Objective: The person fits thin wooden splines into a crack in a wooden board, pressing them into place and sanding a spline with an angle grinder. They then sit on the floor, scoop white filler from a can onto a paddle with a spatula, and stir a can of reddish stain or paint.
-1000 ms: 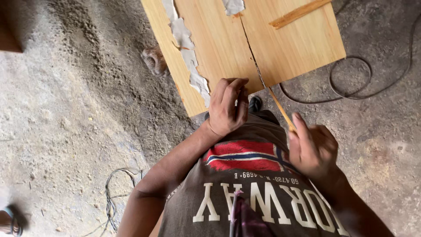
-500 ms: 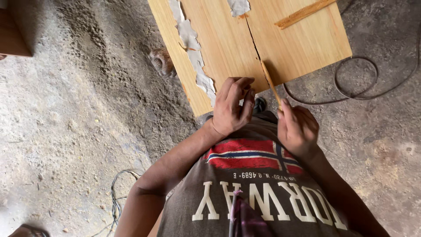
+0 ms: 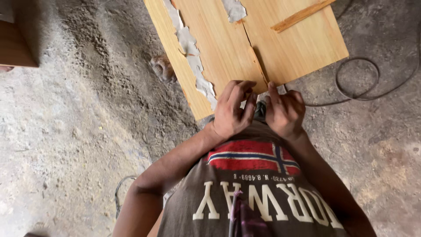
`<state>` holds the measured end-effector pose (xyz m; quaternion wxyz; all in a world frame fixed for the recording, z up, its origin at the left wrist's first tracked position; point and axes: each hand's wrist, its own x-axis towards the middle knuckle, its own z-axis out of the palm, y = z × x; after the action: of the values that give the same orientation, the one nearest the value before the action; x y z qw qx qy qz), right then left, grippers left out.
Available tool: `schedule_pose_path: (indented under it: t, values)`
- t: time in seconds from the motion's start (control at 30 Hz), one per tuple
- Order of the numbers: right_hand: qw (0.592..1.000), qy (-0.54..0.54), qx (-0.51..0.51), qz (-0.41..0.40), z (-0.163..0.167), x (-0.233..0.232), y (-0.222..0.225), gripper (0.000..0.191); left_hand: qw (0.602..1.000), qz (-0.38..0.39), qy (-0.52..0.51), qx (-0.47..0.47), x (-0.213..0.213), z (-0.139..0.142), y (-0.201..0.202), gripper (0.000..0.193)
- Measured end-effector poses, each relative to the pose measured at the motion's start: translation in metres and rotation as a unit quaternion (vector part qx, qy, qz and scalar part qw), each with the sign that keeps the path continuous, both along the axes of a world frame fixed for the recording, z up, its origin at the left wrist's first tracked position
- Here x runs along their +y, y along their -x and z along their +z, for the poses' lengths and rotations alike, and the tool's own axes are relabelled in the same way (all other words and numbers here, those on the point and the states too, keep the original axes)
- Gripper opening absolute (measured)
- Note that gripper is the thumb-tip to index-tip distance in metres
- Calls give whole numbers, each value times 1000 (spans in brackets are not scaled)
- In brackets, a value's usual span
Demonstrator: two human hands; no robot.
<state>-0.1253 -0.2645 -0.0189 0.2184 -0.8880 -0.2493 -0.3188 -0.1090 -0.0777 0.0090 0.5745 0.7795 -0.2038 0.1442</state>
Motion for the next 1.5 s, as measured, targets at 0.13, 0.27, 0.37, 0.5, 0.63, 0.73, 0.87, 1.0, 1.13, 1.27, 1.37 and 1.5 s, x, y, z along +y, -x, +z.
schedule_pose_path:
  t: [0.13,0.27,0.37,0.5,0.63,0.73,0.87,1.0,1.13,1.27,1.37,1.5]
  values:
    - [979,-181,99,1,9,-15,30,50,1000,-4,1,-6,1,3,-2,32]
    - [990,-19,132,-43,-3,-22,37,24,993,-12,-103,-46,2,8,-5,48]
    - [993,37,93,-61,-14,-20,28,10,968,-44,-237,-65,-1,7,-10,67]
    - [994,33,83,-57,-18,-17,19,17,933,-50,-347,-74,-8,-2,-16,69]
    - [993,38,91,-62,-14,-17,18,20,930,-61,-356,-60,-13,-12,-17,66]
    - [992,44,110,-36,-9,-22,17,20,932,-59,-351,-62,-14,-16,-16,67]
    - [992,58,112,-23,-4,-28,16,22,924,-51,-374,-65,-14,-16,-16,69]
    - [990,73,112,-44,-3,-21,10,9,920,-58,-383,-56,-14,-14,-18,70]
    - [991,65,110,-45,22,-8,9,10,954,-59,-287,-61,-8,-6,-21,68]
    - [997,-11,47,-59,81,-23,34,26,991,-55,-103,-73,2,12,-15,62]
    - [883,-258,364,-147,98,-42,41,30,997,-73,-14,-11,1,25,-7,50]
    - [749,-488,449,6,76,-47,32,31,985,-142,70,66,-14,30,-4,43]
